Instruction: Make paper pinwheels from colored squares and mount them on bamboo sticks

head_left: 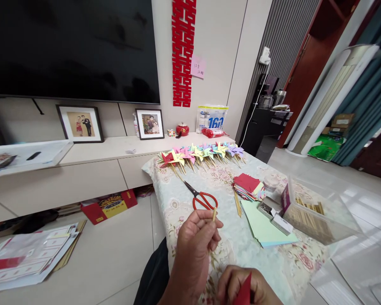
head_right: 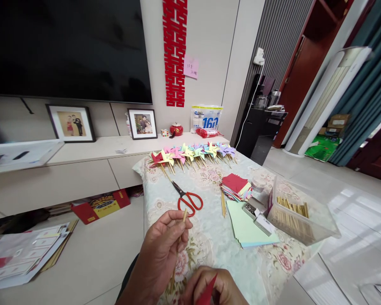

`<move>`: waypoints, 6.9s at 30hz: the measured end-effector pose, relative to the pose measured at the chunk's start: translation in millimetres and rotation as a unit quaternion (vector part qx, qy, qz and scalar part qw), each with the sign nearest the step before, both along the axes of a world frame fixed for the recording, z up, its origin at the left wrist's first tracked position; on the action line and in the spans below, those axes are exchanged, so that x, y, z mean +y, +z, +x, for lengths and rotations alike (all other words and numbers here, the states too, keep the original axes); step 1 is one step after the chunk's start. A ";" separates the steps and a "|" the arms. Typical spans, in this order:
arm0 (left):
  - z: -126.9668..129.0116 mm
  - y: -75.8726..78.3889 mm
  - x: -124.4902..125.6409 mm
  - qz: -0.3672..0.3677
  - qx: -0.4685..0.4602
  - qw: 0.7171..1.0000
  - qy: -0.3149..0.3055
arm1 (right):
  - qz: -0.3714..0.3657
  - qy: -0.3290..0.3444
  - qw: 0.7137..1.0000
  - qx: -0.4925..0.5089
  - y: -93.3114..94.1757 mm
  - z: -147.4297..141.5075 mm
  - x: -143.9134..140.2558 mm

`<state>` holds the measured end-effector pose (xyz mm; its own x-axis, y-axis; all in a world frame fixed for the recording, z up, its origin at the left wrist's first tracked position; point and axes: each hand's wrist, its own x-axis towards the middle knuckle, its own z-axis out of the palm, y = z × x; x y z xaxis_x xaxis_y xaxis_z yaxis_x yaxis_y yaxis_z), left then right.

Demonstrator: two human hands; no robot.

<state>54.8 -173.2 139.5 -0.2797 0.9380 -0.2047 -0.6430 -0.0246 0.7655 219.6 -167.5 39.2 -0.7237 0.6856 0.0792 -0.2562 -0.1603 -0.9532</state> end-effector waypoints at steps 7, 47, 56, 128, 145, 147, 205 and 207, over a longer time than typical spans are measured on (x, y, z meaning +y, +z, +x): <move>1.8 0.5 -1.3 0.017 -0.067 0.998 -0.003 | 0.009 0.017 1.000 -0.009 -3.9 -11.8 0.4; -18.2 -28.6 -18.1 0.081 0.460 0.883 -0.040 | 0.025 -0.069 0.997 -0.034 23.6 5.8 5.1; -14.0 -30.3 -16.0 0.055 0.424 0.904 0.018 | 0.048 -0.083 0.995 -0.035 22.7 4.5 3.7; -4.5 -21.2 -31.2 0.078 0.260 0.957 -0.104 | 0.442 -0.312 0.838 -0.068 87.7 -18.8 -0.5; -4.2 -16.6 -32.6 0.095 0.329 0.938 -0.057 | 0.460 -0.308 0.830 -0.071 87.7 -17.8 1.5; -3.9 -15.4 -32.4 0.101 0.341 0.933 -0.046 | 0.459 -0.309 0.829 -0.075 87.0 -17.4 1.1; 2.9 -20.7 -35.8 0.012 0.051 0.990 -0.134 | 0.383 -0.307 0.869 -0.064 78.0 -13.9 -0.8; 2.0 -22.3 -35.2 0.025 0.069 0.988 -0.136 | 0.387 -0.307 0.867 -0.061 78.6 -13.8 -0.4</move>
